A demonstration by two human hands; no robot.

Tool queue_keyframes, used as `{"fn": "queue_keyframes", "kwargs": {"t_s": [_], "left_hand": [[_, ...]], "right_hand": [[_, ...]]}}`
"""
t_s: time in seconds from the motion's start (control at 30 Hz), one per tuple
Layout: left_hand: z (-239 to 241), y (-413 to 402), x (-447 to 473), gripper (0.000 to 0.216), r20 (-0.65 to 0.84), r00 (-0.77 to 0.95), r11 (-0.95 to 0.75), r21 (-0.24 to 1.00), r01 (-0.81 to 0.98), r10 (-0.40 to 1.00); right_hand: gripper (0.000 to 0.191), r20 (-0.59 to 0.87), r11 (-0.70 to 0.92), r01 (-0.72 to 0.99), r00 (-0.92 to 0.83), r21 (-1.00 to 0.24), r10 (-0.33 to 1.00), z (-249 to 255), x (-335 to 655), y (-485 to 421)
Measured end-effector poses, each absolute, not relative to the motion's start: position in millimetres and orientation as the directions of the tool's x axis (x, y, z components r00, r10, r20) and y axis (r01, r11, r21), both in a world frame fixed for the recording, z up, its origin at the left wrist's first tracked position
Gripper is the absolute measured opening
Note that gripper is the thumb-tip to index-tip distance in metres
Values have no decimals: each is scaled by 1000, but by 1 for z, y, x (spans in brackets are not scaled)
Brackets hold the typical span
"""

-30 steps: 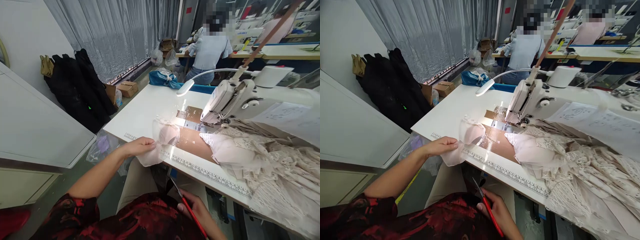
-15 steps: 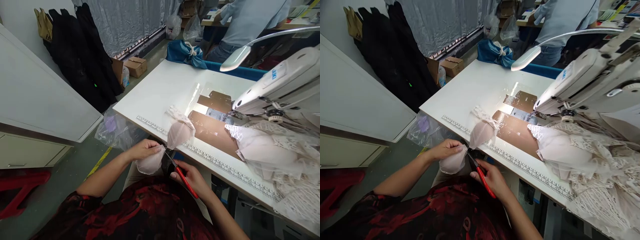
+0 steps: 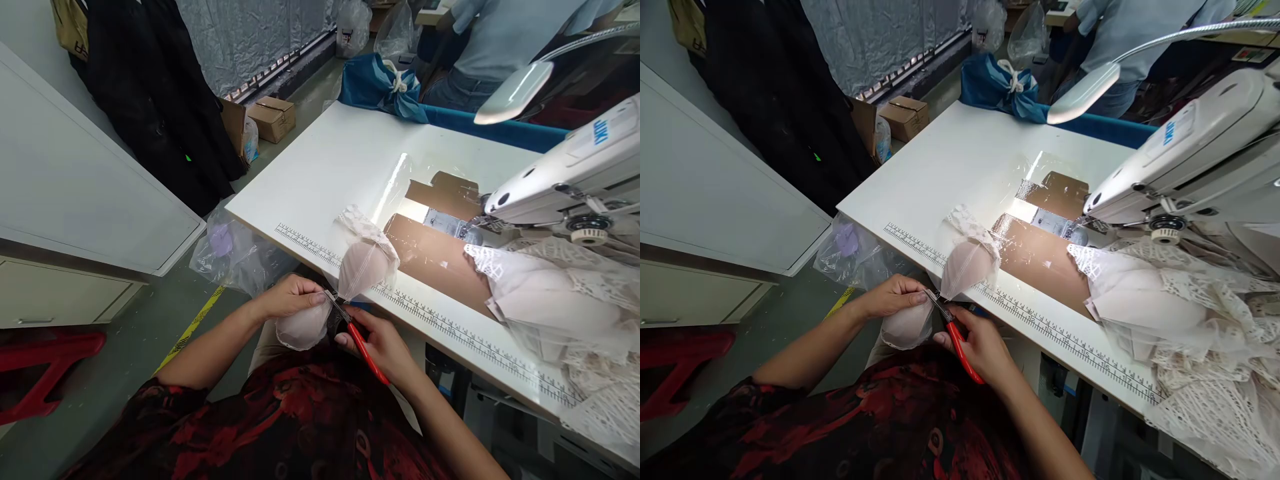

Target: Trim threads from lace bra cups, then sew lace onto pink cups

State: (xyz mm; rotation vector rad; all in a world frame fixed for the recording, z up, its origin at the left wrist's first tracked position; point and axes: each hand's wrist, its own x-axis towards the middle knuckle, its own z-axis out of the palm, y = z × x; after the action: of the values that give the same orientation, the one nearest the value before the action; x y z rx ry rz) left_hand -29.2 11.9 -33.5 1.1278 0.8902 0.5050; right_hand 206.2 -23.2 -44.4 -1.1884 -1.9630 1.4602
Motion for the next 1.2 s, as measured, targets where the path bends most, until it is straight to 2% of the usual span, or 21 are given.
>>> {"fn": "queue_keyframes", "kwargs": {"t_s": [0.23, 0.47, 0.67, 0.83, 1.0, 1.1, 1.2], "left_hand": [[-37, 10, -28, 39, -332, 570, 361, 930, 66, 751], [-32, 12, -25, 37, -294, 584, 292, 951, 101, 756], [-36, 10, -27, 37, -282, 555, 261, 958, 119, 782], [-32, 13, -18, 33, -126, 508, 83, 991, 107, 852], [-30, 3, 10, 34, 53, 450, -116, 987, 113, 891], [-34, -13, 22, 33, 196, 540, -329, 931, 160, 819], [-31, -27, 23, 31, 161, 725, -451, 864, 225, 669]], "right_hand": [[20, -147, 120, 418, -552, -901, 821, -48, 206, -27], [15, -117, 139, 421, -527, -896, 842, -55, 207, -29], [17, 5, 155, 312, -432, -937, 902, -62, 210, -36], [34, 6, 53, 219, -207, -974, 978, -59, 207, -49], [35, -40, -40, 11, -4, -999, 999, -41, 198, -58], [34, -66, -69, 32, 91, -997, 994, -36, 197, -61], [28, -36, -53, 155, 113, -986, 993, -33, 203, -62]]}}
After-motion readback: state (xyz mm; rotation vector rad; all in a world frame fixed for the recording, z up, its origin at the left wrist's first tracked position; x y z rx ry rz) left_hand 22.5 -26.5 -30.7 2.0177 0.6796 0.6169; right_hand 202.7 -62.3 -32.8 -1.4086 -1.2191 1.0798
